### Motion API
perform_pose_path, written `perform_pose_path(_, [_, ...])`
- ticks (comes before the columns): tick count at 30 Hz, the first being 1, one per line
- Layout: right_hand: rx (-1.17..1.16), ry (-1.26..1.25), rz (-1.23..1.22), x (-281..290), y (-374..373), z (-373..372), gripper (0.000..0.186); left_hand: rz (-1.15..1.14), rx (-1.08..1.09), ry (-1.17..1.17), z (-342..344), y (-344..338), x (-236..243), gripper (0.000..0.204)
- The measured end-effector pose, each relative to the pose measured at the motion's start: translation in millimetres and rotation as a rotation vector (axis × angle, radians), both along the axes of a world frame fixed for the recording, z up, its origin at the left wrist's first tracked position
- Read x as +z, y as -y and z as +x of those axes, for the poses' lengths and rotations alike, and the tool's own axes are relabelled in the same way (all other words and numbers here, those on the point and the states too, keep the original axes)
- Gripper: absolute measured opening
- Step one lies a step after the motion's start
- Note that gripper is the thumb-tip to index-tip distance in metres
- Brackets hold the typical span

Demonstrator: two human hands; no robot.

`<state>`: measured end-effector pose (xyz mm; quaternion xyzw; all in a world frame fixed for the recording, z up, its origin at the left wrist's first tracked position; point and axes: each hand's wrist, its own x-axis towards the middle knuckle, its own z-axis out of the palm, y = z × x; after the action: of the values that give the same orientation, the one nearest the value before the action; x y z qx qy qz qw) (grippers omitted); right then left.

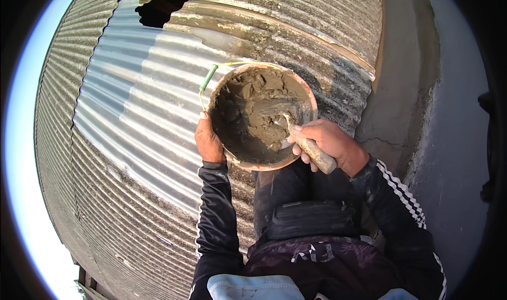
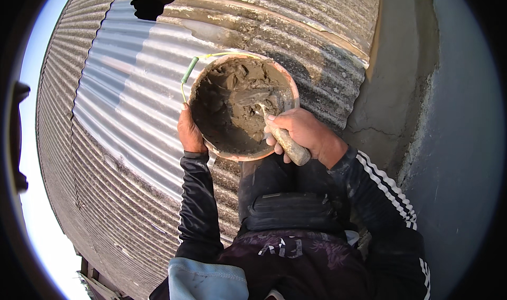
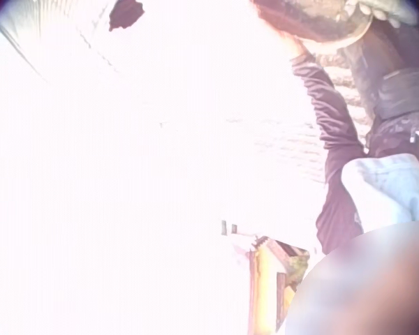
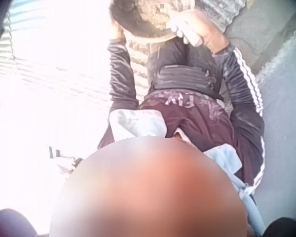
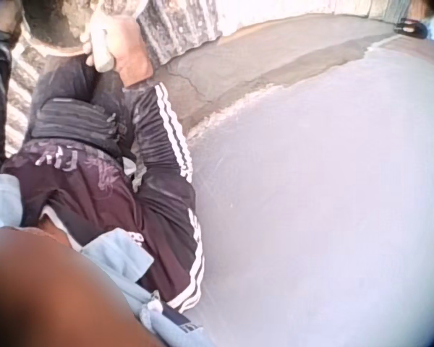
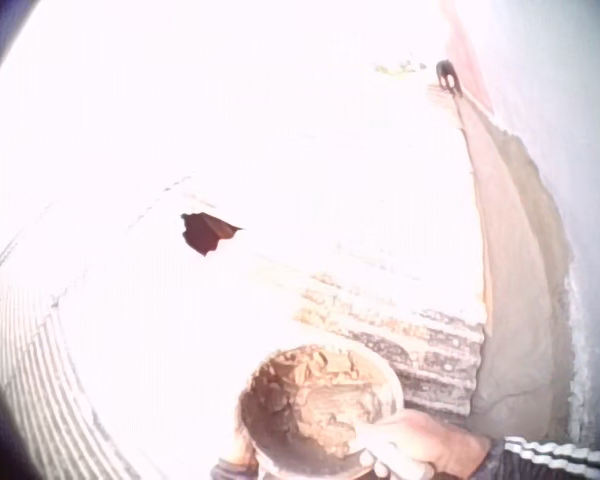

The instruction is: The person scoops cement from a bucket with a trowel and applies it to the edge of a corrugated metal roof, smoothing it along the seam. The person repeatedly scoops and spreads the cement to cover the joint between the roof and the wall.

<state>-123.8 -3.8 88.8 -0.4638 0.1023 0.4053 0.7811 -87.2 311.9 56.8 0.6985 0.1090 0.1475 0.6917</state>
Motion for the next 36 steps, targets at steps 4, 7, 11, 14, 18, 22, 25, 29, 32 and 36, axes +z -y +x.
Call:
perform_pose_path(4, [-0.034, 0.12, 0.014, -14.3, -9.3, 35.9, 0.042, 0.121, -0.017, -0.02, -1.2, -9.8, -2.8, 0.05])
perform_pose_path(7, [-0.004, 0.203, -0.068, -17.6, -8.4, 53.1, 0.039, 0.108, -0.023, -0.026, -2.7, -7.1, -0.5, 0.052])
perform_pose_path(11, [0.076, 0.3, -0.154, -10.2, -1.6, 58.3, 0.035, 0.041, -0.02, -0.006, -1.6, 0.2, 2.8, 0.053])
perform_pose_path(14, [0.16, 0.412, -0.216, -2.5, 4.6, 56.9, 0.033, 0.147, -0.054, 0.016, -3.4, -3.6, 3.5, 0.054])
perform_pose_path(18, [0.155, 0.438, -0.072, -6.8, 14.0, 46.1, 0.028, 0.266, -0.045, -0.065, -3.2, -12.1, 5.2, 0.055])
perform_pose_path(22, [-0.021, 0.432, 0.194, -34.8, 46.8, 10.0, 0.033, 0.058, -0.094, -0.042, -4.6, -0.8, 7.4, 0.058])
perform_pose_path(25, [-0.191, 0.518, 0.102, -69.1, 93.9, -34.2, 0.04, -0.213, -0.215, -0.117, -6.3, 8.5, 12.5, 0.061])
perform_pose_path(29, [-0.44, 0.385, -0.167, -130.3, 161.5, -108.7, 0.036, -0.253, -0.345, -0.156, -6.5, 7.3, 13.0, 0.065])
perform_pose_path(32, [-0.718, 0.219, -0.323, -187.4, 189.4, -159.4, 0.04, -0.179, -0.302, -0.194, -4.3, -2.1, 7.3, 0.063])
perform_pose_path(36, [-0.869, 0.087, -0.565, -251.9, 198.4, -192.7, 0.047, -0.124, -0.33, -0.237, -1.1, -17.9, 0.9, 0.062])
